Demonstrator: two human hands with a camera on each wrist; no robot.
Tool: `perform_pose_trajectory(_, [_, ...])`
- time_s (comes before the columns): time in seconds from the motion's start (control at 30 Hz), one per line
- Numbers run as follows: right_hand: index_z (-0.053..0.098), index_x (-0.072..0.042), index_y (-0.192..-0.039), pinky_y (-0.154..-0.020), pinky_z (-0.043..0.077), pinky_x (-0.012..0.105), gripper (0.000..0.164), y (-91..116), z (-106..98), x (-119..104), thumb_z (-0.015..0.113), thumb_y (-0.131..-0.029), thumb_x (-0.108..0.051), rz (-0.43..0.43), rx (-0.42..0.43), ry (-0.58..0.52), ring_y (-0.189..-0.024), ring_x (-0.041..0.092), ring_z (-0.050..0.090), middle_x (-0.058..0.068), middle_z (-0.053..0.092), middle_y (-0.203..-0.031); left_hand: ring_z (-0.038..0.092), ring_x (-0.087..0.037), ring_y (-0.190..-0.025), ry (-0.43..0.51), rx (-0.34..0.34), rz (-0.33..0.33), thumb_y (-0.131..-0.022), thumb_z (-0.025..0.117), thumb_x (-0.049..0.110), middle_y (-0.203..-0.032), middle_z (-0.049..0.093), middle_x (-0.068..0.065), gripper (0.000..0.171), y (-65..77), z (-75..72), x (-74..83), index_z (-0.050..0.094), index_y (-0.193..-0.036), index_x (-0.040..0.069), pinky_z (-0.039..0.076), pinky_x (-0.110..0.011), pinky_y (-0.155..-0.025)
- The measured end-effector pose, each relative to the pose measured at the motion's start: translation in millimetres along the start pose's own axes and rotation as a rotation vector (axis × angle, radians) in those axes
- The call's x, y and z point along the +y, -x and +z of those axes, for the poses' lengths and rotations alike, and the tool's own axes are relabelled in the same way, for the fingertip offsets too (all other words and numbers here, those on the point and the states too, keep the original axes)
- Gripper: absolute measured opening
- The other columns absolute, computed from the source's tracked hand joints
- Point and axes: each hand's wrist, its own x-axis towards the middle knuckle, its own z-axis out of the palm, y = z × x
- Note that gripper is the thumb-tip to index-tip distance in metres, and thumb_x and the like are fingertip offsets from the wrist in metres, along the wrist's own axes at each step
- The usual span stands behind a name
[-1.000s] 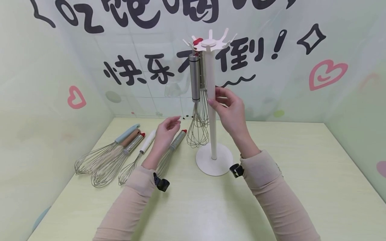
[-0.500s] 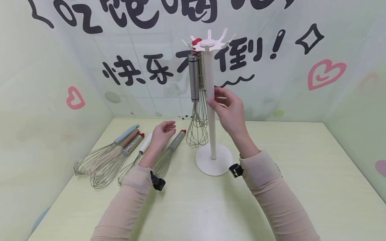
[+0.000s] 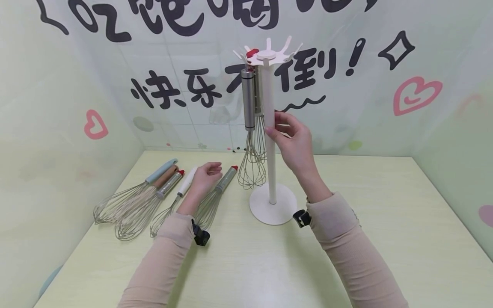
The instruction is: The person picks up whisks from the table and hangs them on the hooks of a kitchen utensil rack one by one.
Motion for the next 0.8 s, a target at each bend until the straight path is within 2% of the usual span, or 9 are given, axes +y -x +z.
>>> perform_pose_trajectory(0.43, [0.058, 0.002, -0.124, -0.086, 0.053, 0.014, 0.036, 0, 0, 0, 0.064, -0.089, -0.003, 0.005, 0.001, 0.008, -0.095, 0.004, 0.061, -0.017, 0.059, -0.100, 0.055, -0.034, -0.121, -0.047, -0.028, -0.049, -0.087, 0.059, -0.002, -0.128, 0.059, -0.020, 0.043, -1.0, 1.7, -13.7, 0.054, -0.130, 0.002, 0.047, -0.041, -0.104])
perform_pose_trajectory(0.8, [0.057, 0.004, -0.124, -0.087, 0.053, 0.014, 0.037, 0, 1, 1, 0.064, -0.088, -0.002, 0.001, 0.002, -0.007, -0.095, 0.004, 0.061, -0.017, 0.059, -0.100, 0.057, -0.033, -0.119, -0.076, -0.039, -0.059, -0.086, 0.061, -0.001, -0.127, 0.060, -0.020, 0.044, -5.8, 6.5, -26.5, 0.054, -0.129, 0.001, 0.049, -0.040, -0.102])
